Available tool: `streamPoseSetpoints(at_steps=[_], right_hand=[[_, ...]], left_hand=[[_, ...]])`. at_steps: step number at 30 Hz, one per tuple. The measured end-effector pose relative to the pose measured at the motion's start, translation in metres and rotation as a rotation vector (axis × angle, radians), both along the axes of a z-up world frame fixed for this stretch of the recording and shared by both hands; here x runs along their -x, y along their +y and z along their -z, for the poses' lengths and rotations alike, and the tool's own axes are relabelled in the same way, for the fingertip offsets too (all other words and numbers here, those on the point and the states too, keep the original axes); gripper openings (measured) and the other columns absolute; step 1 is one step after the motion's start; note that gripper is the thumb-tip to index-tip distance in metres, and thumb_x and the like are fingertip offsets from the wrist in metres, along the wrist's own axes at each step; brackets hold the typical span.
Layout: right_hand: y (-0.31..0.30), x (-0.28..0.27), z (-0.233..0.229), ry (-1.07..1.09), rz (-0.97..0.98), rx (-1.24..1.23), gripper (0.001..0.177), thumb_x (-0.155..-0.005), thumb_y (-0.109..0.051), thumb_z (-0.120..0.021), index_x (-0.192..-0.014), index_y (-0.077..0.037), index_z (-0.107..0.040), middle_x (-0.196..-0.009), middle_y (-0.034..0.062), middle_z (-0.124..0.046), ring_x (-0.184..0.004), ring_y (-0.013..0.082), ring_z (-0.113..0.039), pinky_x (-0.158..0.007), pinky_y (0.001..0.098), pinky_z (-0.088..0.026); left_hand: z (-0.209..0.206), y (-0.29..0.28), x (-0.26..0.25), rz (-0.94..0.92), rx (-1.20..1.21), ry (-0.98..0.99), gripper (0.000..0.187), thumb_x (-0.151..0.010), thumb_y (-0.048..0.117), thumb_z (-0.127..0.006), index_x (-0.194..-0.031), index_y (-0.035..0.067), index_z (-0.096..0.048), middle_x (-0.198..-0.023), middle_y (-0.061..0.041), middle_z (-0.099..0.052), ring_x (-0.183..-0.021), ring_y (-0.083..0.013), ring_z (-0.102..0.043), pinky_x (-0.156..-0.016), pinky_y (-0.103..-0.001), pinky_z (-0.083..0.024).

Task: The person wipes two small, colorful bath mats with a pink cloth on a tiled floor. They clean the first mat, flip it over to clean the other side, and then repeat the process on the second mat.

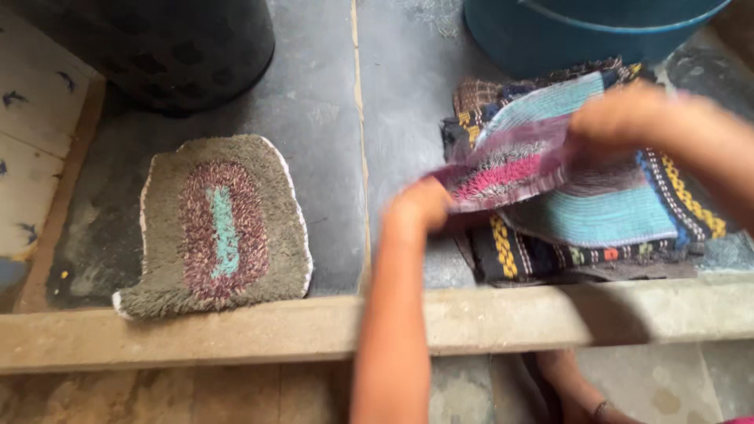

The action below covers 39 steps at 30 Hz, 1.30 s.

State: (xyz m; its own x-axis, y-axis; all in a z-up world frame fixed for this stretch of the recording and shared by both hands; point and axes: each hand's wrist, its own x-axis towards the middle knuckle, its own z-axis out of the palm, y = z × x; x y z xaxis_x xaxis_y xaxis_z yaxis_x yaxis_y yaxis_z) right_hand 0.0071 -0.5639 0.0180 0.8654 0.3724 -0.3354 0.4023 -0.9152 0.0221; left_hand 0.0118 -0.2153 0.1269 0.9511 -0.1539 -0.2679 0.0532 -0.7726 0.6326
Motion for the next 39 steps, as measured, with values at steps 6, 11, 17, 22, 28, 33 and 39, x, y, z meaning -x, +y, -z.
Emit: streamPoseSetpoints(at_steps=[6,11,17,22,28,33,39], right_hand=[[0.062,-0.102,-0.170,-0.051,-0.263,0.497,0.025,-0.089,-0.034,-0.065,-0.112,-0.034,-0.074,-0.097,0.0030,-0.080,-0.094,0.0254,-0.078,-0.081,0.0409,-0.062],[0.051,-0.124,-0.183,-0.303,-0.241,0.292,0.043,-0.072,-0.034,-0.075,-0.115,-0.029,-0.075,-0.105,0.0052,-0.077,-0.092,0.0272,-0.076,-0.072,0.0427,-0.061],[0.096,-0.107,-0.161,-0.176,-0.373,0.321,0.036,-0.076,-0.030,-0.074,-0.111,-0.025,-0.076,-0.105,0.0072,-0.077,-0.095,0.0278,-0.075,-0.077,0.0429,-0.061],[0.127,-0.111,-0.181,-0.085,-0.322,0.427,0.031,-0.079,-0.027,-0.072,-0.108,-0.021,-0.077,-0.104,0.0090,-0.077,-0.098,0.0283,-0.075,-0.082,0.0431,-0.061],[0.140,-0.058,-0.150,0.028,-0.295,0.373,0.028,-0.080,-0.021,-0.071,-0.106,-0.021,-0.077,-0.102,0.0092,-0.076,-0.100,0.0297,-0.074,-0.083,0.0450,-0.060],[0.136,-0.056,-0.186,-0.268,-0.223,-0.067,0.037,-0.075,-0.015,-0.072,-0.112,-0.022,-0.076,-0.098,0.0099,-0.074,-0.093,0.0304,-0.071,-0.076,0.0467,-0.059],[0.125,-0.039,-0.192,-0.518,-0.236,-0.225,0.065,-0.072,-0.034,-0.081,-0.132,-0.012,-0.067,-0.111,0.0099,-0.072,-0.098,0.0338,-0.062,-0.069,0.0473,-0.056]], left_hand=[[0.048,-0.016,0.001,-0.103,-0.269,0.067,0.028,-0.094,0.010,-0.057,-0.115,0.009,-0.075,-0.123,-0.021,-0.070,-0.116,-0.0383,-0.068,-0.095,-0.051,-0.056],[-0.029,0.009,-0.006,-0.505,-0.178,-0.580,0.029,-0.096,0.006,-0.048,-0.105,0.014,-0.075,-0.103,-0.017,-0.073,-0.101,-0.0400,-0.068,-0.082,-0.054,-0.056],[-0.091,0.001,0.015,-0.534,0.205,-1.499,0.030,-0.101,-0.008,-0.057,-0.120,0.010,-0.073,-0.126,-0.006,-0.072,-0.131,-0.0312,-0.060,-0.115,-0.043,-0.049],[0.007,0.044,-0.029,-0.251,-0.341,-0.447,0.033,-0.080,-0.001,-0.065,-0.112,0.001,-0.070,-0.120,-0.022,-0.069,-0.118,-0.0393,-0.060,-0.106,-0.055,-0.043],[0.039,0.002,-0.004,0.015,-0.102,0.045,0.063,-0.079,0.013,-0.069,-0.139,0.025,-0.056,-0.145,-0.003,-0.059,-0.136,-0.0251,-0.054,-0.112,-0.075,-0.024],[-0.006,-0.060,0.001,-0.091,0.111,-0.169,0.107,-0.060,0.030,-0.090,-0.154,0.014,-0.042,-0.126,-0.016,-0.066,-0.116,-0.0334,-0.062,-0.110,-0.065,-0.027],[-0.038,-0.029,-0.005,-0.253,-0.058,-0.255,0.029,-0.092,0.007,-0.062,-0.115,0.020,-0.075,-0.088,-0.011,-0.076,-0.079,-0.0298,-0.078,-0.080,-0.048,-0.057]])
